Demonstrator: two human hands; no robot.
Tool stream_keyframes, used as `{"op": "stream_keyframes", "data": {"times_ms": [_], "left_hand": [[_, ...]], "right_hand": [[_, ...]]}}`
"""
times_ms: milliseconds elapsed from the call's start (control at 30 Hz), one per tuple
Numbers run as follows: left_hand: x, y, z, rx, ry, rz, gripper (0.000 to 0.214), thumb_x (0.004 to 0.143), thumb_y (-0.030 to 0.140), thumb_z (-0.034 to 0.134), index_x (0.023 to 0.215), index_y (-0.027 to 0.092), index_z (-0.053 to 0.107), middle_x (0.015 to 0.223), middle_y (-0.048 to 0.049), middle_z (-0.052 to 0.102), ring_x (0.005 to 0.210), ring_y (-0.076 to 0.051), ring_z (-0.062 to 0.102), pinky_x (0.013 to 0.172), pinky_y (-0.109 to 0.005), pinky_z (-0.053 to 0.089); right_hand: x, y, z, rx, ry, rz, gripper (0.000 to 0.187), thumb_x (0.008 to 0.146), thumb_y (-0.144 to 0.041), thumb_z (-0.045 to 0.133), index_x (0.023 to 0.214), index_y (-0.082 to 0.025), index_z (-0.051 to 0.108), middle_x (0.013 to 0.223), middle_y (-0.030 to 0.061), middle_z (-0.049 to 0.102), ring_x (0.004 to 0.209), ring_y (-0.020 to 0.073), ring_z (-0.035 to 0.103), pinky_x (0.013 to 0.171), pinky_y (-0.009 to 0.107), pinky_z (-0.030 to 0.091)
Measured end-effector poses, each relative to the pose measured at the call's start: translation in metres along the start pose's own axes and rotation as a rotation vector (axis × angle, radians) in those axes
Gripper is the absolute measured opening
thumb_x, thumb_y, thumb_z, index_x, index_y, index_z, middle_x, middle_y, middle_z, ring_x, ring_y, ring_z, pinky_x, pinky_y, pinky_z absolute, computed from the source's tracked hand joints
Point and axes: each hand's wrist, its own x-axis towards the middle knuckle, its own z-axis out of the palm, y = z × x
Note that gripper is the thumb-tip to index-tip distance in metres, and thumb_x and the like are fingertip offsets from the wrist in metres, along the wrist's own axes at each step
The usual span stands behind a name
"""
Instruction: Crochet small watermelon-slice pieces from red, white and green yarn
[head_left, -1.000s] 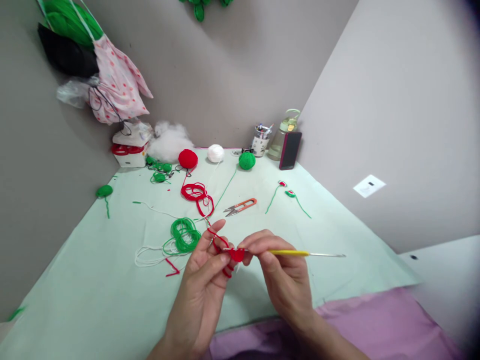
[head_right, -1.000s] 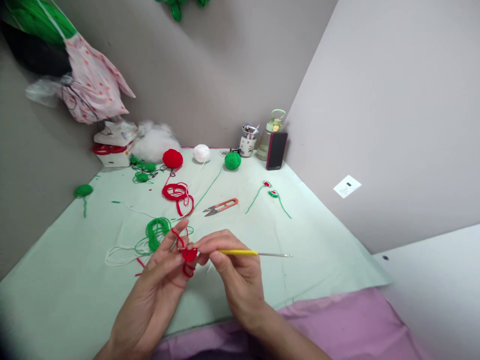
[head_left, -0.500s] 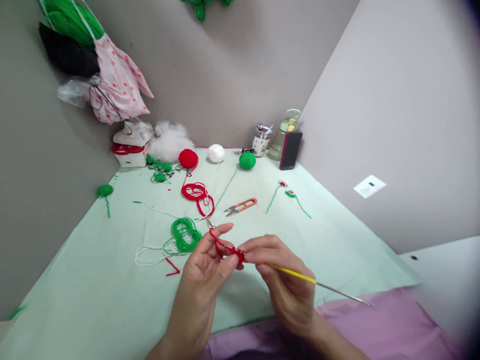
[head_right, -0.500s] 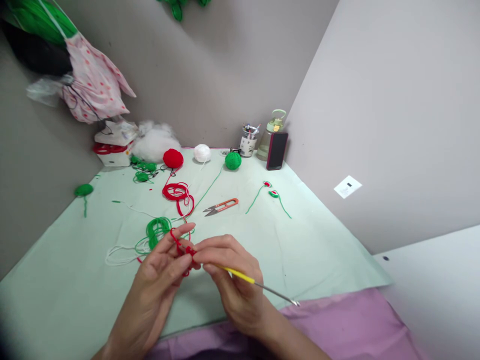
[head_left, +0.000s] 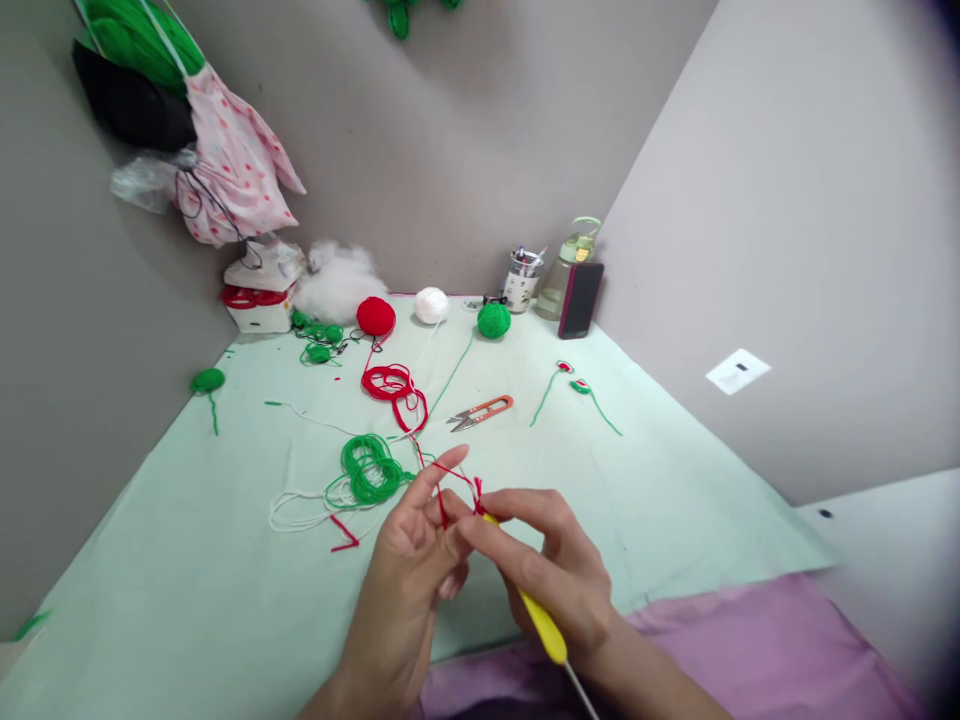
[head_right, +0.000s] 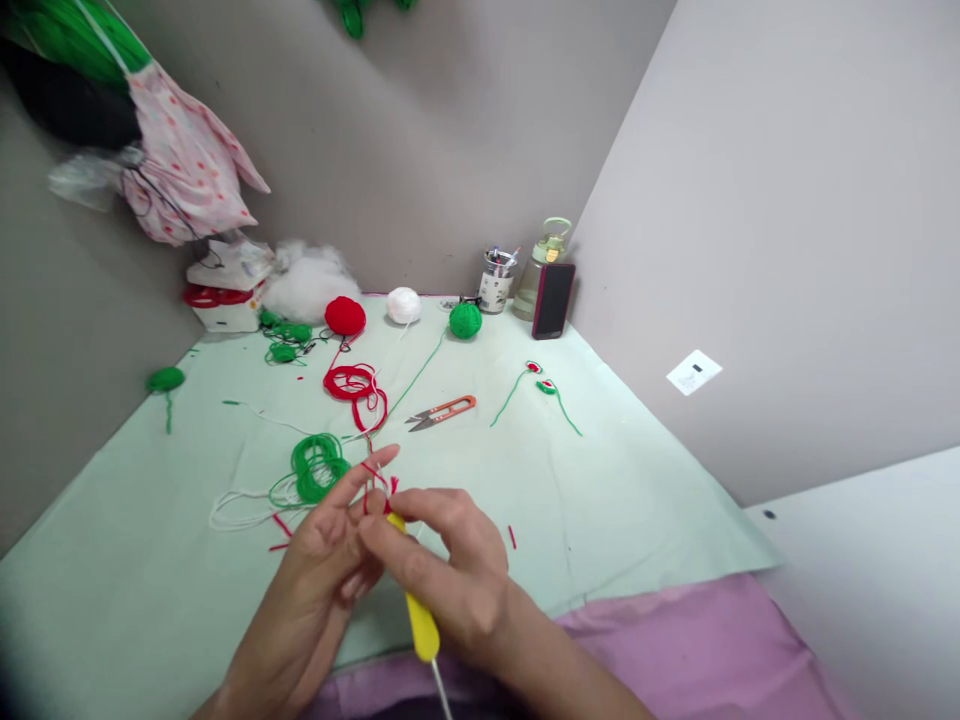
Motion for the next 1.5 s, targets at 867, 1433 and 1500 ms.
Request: {"op": "stream_keyframes", "data": {"times_ms": [867, 1433, 1500], "left_hand": [[-0.001, 0.001, 0.004, 0.037, 0.064, 0.114, 0.058, 0.079, 0.027, 0.096, 0.134, 0.031, 0.077, 0.084, 0.0028, 0.066, 0.08, -0.011, 0.059, 0.079, -0.019, 0.051], [-0.002, 0.0, 0.006, 0.078, 0.05, 0.071, 0.057, 0.082, 0.033, 0.092, 0.137, 0.032, 0.076, 0.09, 0.0008, 0.072, 0.097, -0.018, 0.064, 0.096, -0.029, 0.048], [0.0, 0.002, 0.003, 0.075, 0.021, 0.039, 0.055, 0.084, 0.033, 0.091, 0.138, 0.031, 0.076, 0.09, 0.0008, 0.07, 0.092, -0.016, 0.062, 0.093, -0.028, 0.047]], "right_hand": [[0.015, 0.002, -0.001, 0.344, 0.056, 0.294, 0.022, 0.105, -0.02, 0.065, 0.114, -0.029, 0.083, 0.096, 0.0069, 0.075, 0.083, 0.0198, 0.073, 0.073, 0.033, 0.063], [0.016, -0.002, -0.006, 0.053, -0.003, 0.085, 0.042, 0.103, -0.011, 0.063, 0.136, -0.034, 0.076, 0.12, 0.011, 0.08, 0.102, 0.026, 0.075, 0.085, 0.041, 0.064], [0.016, 0.0, -0.005, 0.14, 0.049, 0.147, 0.039, 0.104, -0.012, 0.063, 0.133, -0.034, 0.078, 0.117, 0.0097, 0.082, 0.101, 0.025, 0.075, 0.085, 0.04, 0.064]]}}
